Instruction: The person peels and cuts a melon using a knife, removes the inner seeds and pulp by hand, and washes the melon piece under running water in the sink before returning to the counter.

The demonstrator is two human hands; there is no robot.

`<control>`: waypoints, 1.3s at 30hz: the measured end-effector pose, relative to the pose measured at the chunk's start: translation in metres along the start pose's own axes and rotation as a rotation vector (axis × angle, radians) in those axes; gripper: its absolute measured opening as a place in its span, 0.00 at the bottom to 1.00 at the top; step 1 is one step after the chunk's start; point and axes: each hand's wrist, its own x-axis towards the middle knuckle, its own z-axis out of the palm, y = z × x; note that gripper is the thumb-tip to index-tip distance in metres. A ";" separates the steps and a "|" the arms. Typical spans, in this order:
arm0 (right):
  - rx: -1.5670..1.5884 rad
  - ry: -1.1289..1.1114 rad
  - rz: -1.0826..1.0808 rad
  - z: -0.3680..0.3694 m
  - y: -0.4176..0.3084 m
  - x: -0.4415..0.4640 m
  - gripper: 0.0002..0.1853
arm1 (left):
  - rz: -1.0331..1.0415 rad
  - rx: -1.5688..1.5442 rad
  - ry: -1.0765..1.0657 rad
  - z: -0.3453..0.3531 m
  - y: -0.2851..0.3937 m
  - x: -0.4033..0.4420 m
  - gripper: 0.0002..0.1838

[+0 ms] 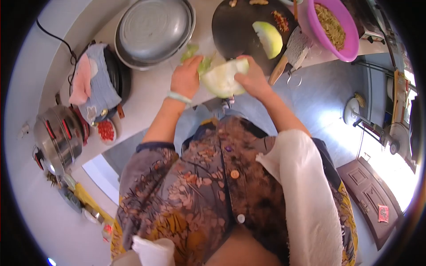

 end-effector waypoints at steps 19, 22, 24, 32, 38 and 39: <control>0.100 0.138 -0.110 0.018 -0.041 -0.011 0.35 | -0.884 -1.443 0.041 0.016 0.065 -0.022 0.30; 0.093 0.121 -0.190 0.017 -0.046 -0.013 0.35 | -0.956 -1.526 0.068 0.023 0.057 -0.027 0.28; 0.122 0.050 -0.166 0.016 -0.042 -0.014 0.35 | -1.014 -1.573 0.098 0.025 0.057 -0.029 0.27; 0.148 0.071 -0.145 0.023 -0.048 -0.020 0.33 | -0.960 -1.526 0.201 0.024 0.057 -0.024 0.24; 0.114 0.075 -0.155 0.016 -0.062 -0.017 0.33 | -0.712 -1.161 0.152 0.022 0.037 -0.018 0.21; 0.085 0.080 -0.157 0.015 -0.062 -0.016 0.33 | -0.708 -1.118 0.139 0.023 0.033 -0.018 0.21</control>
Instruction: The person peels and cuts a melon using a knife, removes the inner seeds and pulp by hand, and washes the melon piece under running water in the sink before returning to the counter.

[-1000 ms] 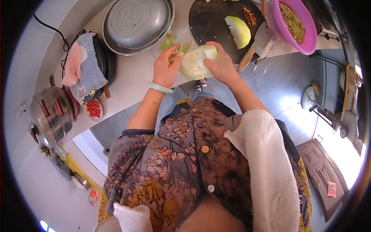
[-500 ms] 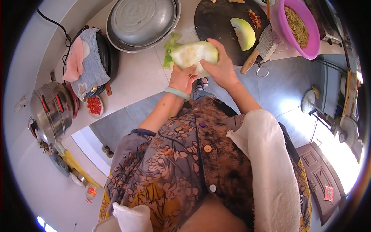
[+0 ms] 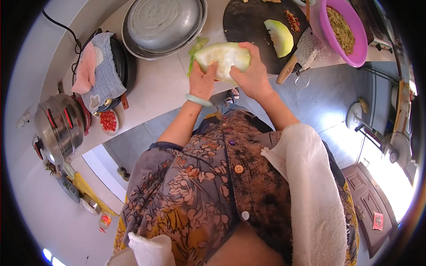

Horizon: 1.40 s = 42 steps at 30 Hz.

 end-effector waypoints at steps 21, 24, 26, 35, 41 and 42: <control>-0.030 -0.013 0.286 -0.029 0.037 -0.014 0.33 | 0.586 0.976 0.089 -0.031 0.012 0.030 0.09; -0.017 -0.010 0.303 -0.030 0.037 -0.014 0.33 | 0.677 1.057 0.046 -0.036 0.002 0.034 0.05; -0.011 -0.011 0.306 -0.031 0.036 -0.013 0.33 | 0.694 1.057 0.007 -0.040 -0.005 0.040 0.05; 0.066 0.006 0.315 -0.026 0.041 -0.011 0.33 | 0.439 1.003 -0.051 -0.038 0.005 0.030 0.18; 0.165 0.015 0.346 -0.024 0.044 -0.008 0.33 | 0.587 1.036 -0.021 -0.034 0.006 0.016 0.29; 0.174 0.016 0.342 -0.023 0.048 -0.006 0.32 | 0.607 1.019 -0.032 -0.031 0.009 0.009 0.31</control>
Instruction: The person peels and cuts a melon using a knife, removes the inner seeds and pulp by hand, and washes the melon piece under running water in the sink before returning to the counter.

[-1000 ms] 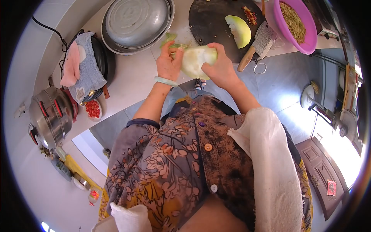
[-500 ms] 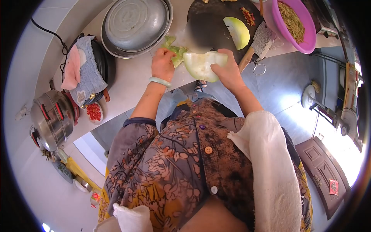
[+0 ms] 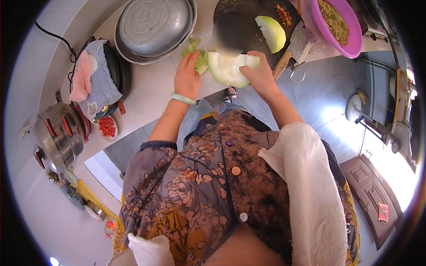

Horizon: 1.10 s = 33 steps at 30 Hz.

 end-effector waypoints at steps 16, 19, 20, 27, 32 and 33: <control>0.266 0.009 0.078 0.013 -0.015 -0.004 0.33 | 0.436 0.367 -0.099 0.001 0.028 -0.041 0.36; 0.274 0.009 0.121 0.011 -0.016 -0.005 0.33 | 0.444 0.459 -0.085 -0.004 0.010 -0.037 0.35; 0.283 0.004 0.133 0.010 -0.016 -0.006 0.33 | 0.450 0.487 -0.082 -0.006 0.004 -0.033 0.35; 0.335 -0.019 0.190 0.011 -0.014 -0.010 0.34 | 0.375 0.617 -0.071 -0.024 -0.021 -0.002 0.35; 0.329 -0.014 0.178 0.013 -0.013 -0.012 0.34 | 0.247 0.324 -0.134 -0.016 -0.019 -0.001 0.30; 0.327 -0.017 0.176 0.012 -0.012 -0.012 0.34 | 0.217 0.255 -0.113 -0.013 -0.020 -0.002 0.27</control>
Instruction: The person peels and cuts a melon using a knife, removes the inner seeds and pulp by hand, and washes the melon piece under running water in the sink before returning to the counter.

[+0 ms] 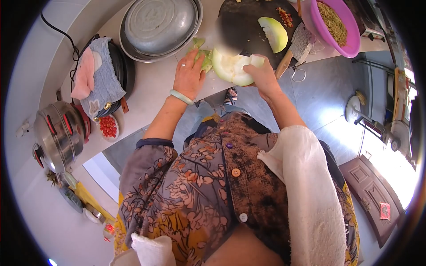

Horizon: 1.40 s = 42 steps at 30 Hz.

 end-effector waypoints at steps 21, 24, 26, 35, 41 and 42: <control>-0.352 -0.083 -0.099 0.006 0.009 -0.005 0.33 | -0.352 -0.482 0.179 0.005 -0.004 0.012 0.10; -0.460 -0.060 -0.182 0.003 0.012 -0.004 0.34 | -0.350 -0.469 0.207 0.004 -0.003 0.013 0.08; -0.481 -0.063 -0.212 0.002 0.013 -0.005 0.34 | -0.327 -0.415 0.165 0.001 -0.009 0.010 0.07; -0.498 -0.133 -0.256 -0.001 0.010 0.000 0.34 | -0.307 -0.723 -0.031 -0.020 -0.001 0.009 0.23; -0.493 -0.209 -0.291 0.000 0.003 0.012 0.32 | -0.161 -0.632 -0.293 -0.043 0.007 0.000 0.34; -0.472 -0.214 -0.295 0.000 0.004 0.016 0.32 | -0.167 -0.644 -0.278 -0.044 0.006 -0.002 0.33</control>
